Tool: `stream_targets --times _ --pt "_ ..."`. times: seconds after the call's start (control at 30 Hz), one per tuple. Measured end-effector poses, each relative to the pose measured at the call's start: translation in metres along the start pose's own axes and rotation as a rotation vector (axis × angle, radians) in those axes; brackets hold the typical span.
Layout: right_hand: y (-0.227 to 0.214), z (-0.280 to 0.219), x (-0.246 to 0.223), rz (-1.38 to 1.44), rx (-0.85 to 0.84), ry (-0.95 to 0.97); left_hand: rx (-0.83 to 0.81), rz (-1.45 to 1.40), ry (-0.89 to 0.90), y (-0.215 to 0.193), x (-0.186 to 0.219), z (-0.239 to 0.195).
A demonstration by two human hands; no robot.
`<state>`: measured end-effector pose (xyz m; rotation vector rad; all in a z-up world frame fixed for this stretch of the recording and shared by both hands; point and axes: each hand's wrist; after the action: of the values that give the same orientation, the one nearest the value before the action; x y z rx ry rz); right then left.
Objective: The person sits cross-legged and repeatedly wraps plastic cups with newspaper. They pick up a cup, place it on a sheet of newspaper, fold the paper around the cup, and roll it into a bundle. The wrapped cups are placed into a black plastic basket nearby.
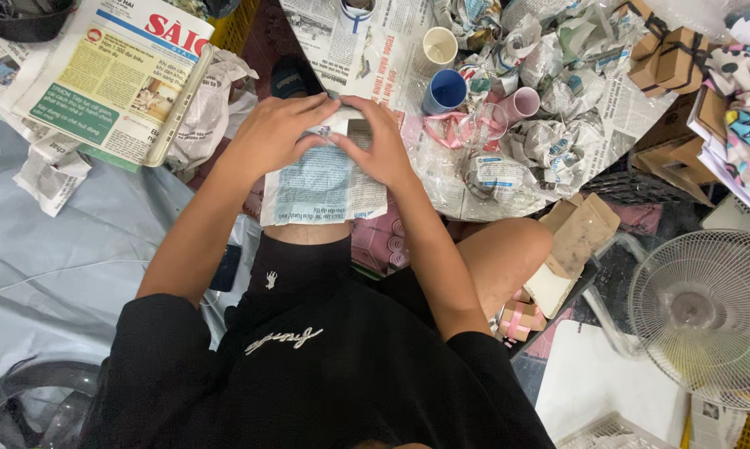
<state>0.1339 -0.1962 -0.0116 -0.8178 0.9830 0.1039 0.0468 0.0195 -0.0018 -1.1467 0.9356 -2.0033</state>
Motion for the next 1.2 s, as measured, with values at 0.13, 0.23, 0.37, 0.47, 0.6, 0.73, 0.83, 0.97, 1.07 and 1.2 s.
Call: stream_targets --times 0.13,0.23,0.37,0.47,0.6,0.73,0.83,0.97,1.07,1.2 --pt "0.004 -0.007 0.009 -0.032 0.057 -0.086 0.025 0.134 0.053 0.011 -0.005 -0.007" --pt "-0.001 -0.014 0.018 -0.160 0.084 -0.233 0.087 0.201 0.115 0.016 -0.009 -0.013" --pt "-0.004 -0.015 0.028 -0.201 0.040 -0.203 0.116 0.229 0.203 0.011 -0.006 -0.016" --pt "-0.006 -0.012 0.020 -0.017 -0.078 -0.002 0.078 0.159 0.230 -0.001 -0.001 -0.018" --pt "-0.017 -0.004 0.000 -0.072 -0.102 -0.065 0.099 0.078 0.164 -0.010 0.003 -0.016" --pt "-0.019 0.004 0.004 -0.256 -0.169 -0.212 0.008 0.054 0.094 -0.016 0.006 -0.006" --pt "-0.016 0.008 0.014 -0.333 -0.309 -0.170 -0.110 0.011 0.019 -0.025 0.008 0.004" --pt "-0.009 0.004 0.017 -0.329 -0.229 -0.233 -0.106 0.105 0.096 -0.021 0.012 0.011" --pt "-0.003 -0.002 0.008 -0.317 -0.142 -0.255 -0.040 0.195 0.171 -0.015 0.007 0.008" --pt "-0.002 0.002 0.001 -0.387 -0.029 -0.251 -0.068 0.137 0.141 -0.004 -0.008 0.010"
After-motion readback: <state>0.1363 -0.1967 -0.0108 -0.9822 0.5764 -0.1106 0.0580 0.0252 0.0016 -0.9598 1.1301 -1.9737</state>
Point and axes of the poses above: each hand's wrist, its own z-axis towards the middle knuckle, its own y-axis out of the palm, x = y × z, and after that the axes turned 2 degrees about y, right-handed
